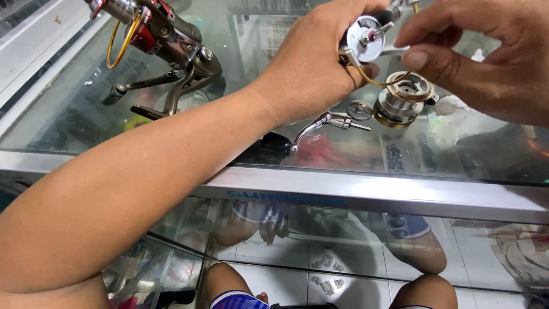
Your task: Disassembling and reassembling a spinning fishing reel for maintenance or repair on a glass counter.
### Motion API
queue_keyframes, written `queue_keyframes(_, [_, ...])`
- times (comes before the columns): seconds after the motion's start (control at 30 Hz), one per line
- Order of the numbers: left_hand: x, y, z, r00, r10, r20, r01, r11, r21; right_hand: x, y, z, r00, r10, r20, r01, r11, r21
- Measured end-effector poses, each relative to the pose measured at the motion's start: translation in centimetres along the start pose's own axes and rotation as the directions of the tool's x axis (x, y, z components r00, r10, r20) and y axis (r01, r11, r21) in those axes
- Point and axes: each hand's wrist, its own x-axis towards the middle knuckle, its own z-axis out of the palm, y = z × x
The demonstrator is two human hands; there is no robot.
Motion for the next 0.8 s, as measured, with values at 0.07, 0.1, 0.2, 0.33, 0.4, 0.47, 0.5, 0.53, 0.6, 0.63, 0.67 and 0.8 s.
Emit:
queue_keyframes(0.07, [-0.1, 0.3, -0.1, 1.0, -0.019, 0.017, 0.02, 0.999, -0.025, 0.1, -0.3, 0.1, 0.999, 0.032, 0.004, -0.032, 0.999, 0.008])
queue_keyframes(0.1, [-0.2, 0.4, -0.1, 0.999, -0.028, 0.028, 0.029, 0.999, -0.036, 0.2, -0.4, 0.1, 0.999, 0.048, 0.005, -0.048, 0.999, 0.013])
queue_keyframes(0.2, [-0.1, 0.6, 0.1, 0.998, -0.052, 0.029, 0.053, 0.998, -0.018, 0.3, -1.0, 0.1, 0.998, 0.069, 0.0, -0.069, 0.997, 0.042])
queue_keyframes(0.33, [-0.2, 0.0, 0.2, 0.997, -0.06, 0.055, 0.06, 0.998, 0.002, 0.1, -0.7, 0.0, 0.997, 0.072, 0.014, -0.072, 0.997, 0.025])
queue_keyframes(0.4, [-0.2, -0.2, 0.3, 0.998, -0.056, 0.024, 0.057, 0.998, -0.028, -0.3, -0.1, 0.2, 0.991, 0.135, -0.004, -0.135, 0.991, 0.004])
queue_keyframes(0.47, [-0.3, 0.0, 0.2, 0.994, -0.107, 0.023, 0.107, 0.994, -0.008, -0.1, -0.4, -0.3, 0.987, 0.158, 0.022, -0.157, 0.987, -0.009])
queue_keyframes(0.5, [-0.3, 0.1, 0.2, 0.987, -0.156, 0.02, 0.156, 0.988, 0.011, 0.0, -0.5, -0.6, 0.982, 0.18, 0.048, -0.179, 0.984, -0.024])
queue_keyframes(0.53, [-0.2, 0.3, 0.1, 0.988, -0.155, 0.02, 0.154, 0.988, 0.01, 0.2, -0.8, -0.9, 0.982, 0.181, 0.047, -0.18, 0.983, -0.026])
queue_keyframes(0.6, [-0.1, 0.7, -0.1, 0.986, -0.165, 0.033, 0.166, 0.985, -0.037, 0.7, -1.5, -1.5, 0.969, 0.193, 0.153, -0.188, 0.981, -0.048])
queue_keyframes(0.63, [-0.1, 0.7, -0.1, 0.986, -0.166, 0.034, 0.167, 0.985, -0.037, 0.8, -1.5, -1.5, 0.969, 0.194, 0.153, -0.188, 0.981, -0.047])
queue_keyframes(0.67, [-0.1, 0.8, -0.1, 0.984, -0.174, 0.046, 0.176, 0.984, -0.034, 0.9, -1.4, -1.4, 0.968, 0.172, 0.183, -0.153, 0.982, -0.112])
queue_keyframes(0.8, [-0.1, 0.7, -0.2, 0.964, -0.255, 0.079, 0.256, 0.967, -0.005, 1.0, -1.3, -1.3, 0.961, 0.18, 0.211, -0.129, 0.963, -0.237])
